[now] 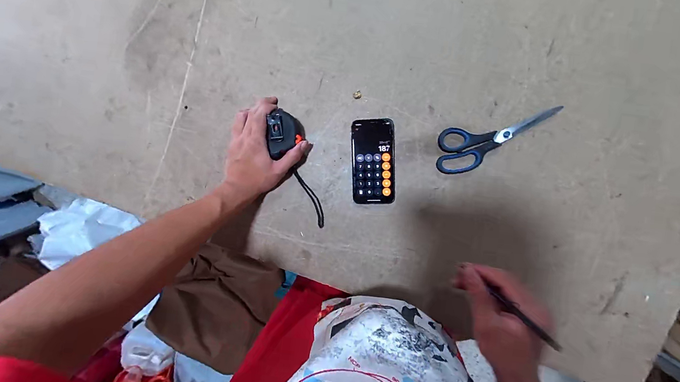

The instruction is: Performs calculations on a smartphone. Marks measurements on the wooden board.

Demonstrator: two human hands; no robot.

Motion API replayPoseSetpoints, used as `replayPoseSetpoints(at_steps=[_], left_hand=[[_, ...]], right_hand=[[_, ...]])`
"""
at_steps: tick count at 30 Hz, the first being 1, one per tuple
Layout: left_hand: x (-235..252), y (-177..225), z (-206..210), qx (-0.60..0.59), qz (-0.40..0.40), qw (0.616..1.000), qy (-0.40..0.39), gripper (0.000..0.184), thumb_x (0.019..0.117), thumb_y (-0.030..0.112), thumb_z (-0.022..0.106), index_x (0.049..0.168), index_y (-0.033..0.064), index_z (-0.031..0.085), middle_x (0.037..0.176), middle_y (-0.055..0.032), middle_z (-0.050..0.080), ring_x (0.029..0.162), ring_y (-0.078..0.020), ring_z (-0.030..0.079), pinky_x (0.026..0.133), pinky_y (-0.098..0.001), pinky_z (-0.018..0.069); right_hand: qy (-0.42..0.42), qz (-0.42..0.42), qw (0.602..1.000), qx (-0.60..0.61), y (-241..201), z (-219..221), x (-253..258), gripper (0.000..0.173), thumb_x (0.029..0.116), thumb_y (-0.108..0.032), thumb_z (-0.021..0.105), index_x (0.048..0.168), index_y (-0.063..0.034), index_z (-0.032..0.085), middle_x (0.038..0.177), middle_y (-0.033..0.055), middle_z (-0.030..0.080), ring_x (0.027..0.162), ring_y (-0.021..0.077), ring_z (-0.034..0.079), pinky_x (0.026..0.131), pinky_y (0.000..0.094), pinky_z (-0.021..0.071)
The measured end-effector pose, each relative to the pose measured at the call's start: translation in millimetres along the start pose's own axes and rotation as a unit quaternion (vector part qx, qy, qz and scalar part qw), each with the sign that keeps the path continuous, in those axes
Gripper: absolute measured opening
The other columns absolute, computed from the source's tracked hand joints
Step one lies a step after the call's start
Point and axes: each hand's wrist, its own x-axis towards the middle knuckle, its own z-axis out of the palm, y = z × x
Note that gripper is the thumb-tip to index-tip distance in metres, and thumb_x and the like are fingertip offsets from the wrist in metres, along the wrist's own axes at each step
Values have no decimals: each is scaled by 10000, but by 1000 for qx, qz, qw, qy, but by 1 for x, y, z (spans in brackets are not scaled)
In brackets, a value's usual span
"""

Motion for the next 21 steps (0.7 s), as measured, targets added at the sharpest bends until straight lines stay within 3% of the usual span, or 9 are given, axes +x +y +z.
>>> replayPoseSetpoints(at_steps=[2, 4, 5, 7, 9, 15, 21], left_hand=[[0, 0, 0, 2, -2, 1000, 4, 848, 854, 686, 658, 1490, 153, 479, 1510, -53, 527, 1360, -256, 502, 1114, -441, 435], [1, -1, 0, 3, 4, 1000, 7, 835, 857, 677, 660, 1480, 147, 490, 1509, -51, 531, 1355, -254, 508, 1116, -436, 433], [2, -2, 0, 1, 13, 1000, 11, 826, 861, 669, 664, 1469, 135, 499, 1512, -58, 530, 1355, -258, 511, 1120, -434, 430], [2, -5, 1, -3, 35, 999, 20, 798, 865, 654, 670, 1432, 110, 528, 1508, -77, 534, 1346, -270, 520, 1125, -430, 422], [3, -7, 2, -6, 46, 999, 26, 785, 862, 647, 671, 1410, 99, 541, 1499, -88, 540, 1339, -278, 524, 1127, -429, 416], [4, -9, 0, -14, 43, 999, 27, 817, 852, 668, 672, 1418, 92, 544, 1488, -96, 551, 1324, -283, 535, 1122, -437, 418], [5, -7, 0, -13, 44, 999, 27, 814, 852, 666, 667, 1412, 86, 552, 1489, -102, 552, 1325, -290, 535, 1129, -437, 405]], right_hand=[[-72, -65, 995, -35, -8, 34, 25, 313, 1089, -282, 483, 1237, -115, 701, 968, -7, 759, 813, 118, 737, 714, 347, 659], [-102, -135, 980, -101, -14, 57, 48, 370, 1102, -215, 388, 1398, -128, 593, 1074, 4, 737, 881, 112, 717, 751, 346, 637], [-103, -167, 973, -124, -16, 66, 58, 365, 1091, -180, 391, 1395, -114, 583, 1130, 24, 717, 933, 136, 696, 793, 364, 614], [-101, -225, 956, -157, -17, 82, 79, 284, 1069, -145, 456, 1300, -85, 609, 1341, 52, 666, 1154, 203, 652, 977, 416, 545], [-91, -251, 944, -191, -15, 92, 93, 227, 1049, -156, 521, 1235, -93, 635, 1387, 37, 651, 1233, 233, 617, 1048, 451, 487], [-81, -258, 936, -225, -12, 97, 106, 186, 1034, -186, 538, 1164, -115, 651, 1346, 15, 674, 1221, 218, 589, 1058, 465, 408], [-52, -277, 938, -200, -11, 97, 107, 192, 1018, -178, 558, 1185, -135, 641, 1304, 16, 694, 1213, 214, 584, 1061, 457, 390]])
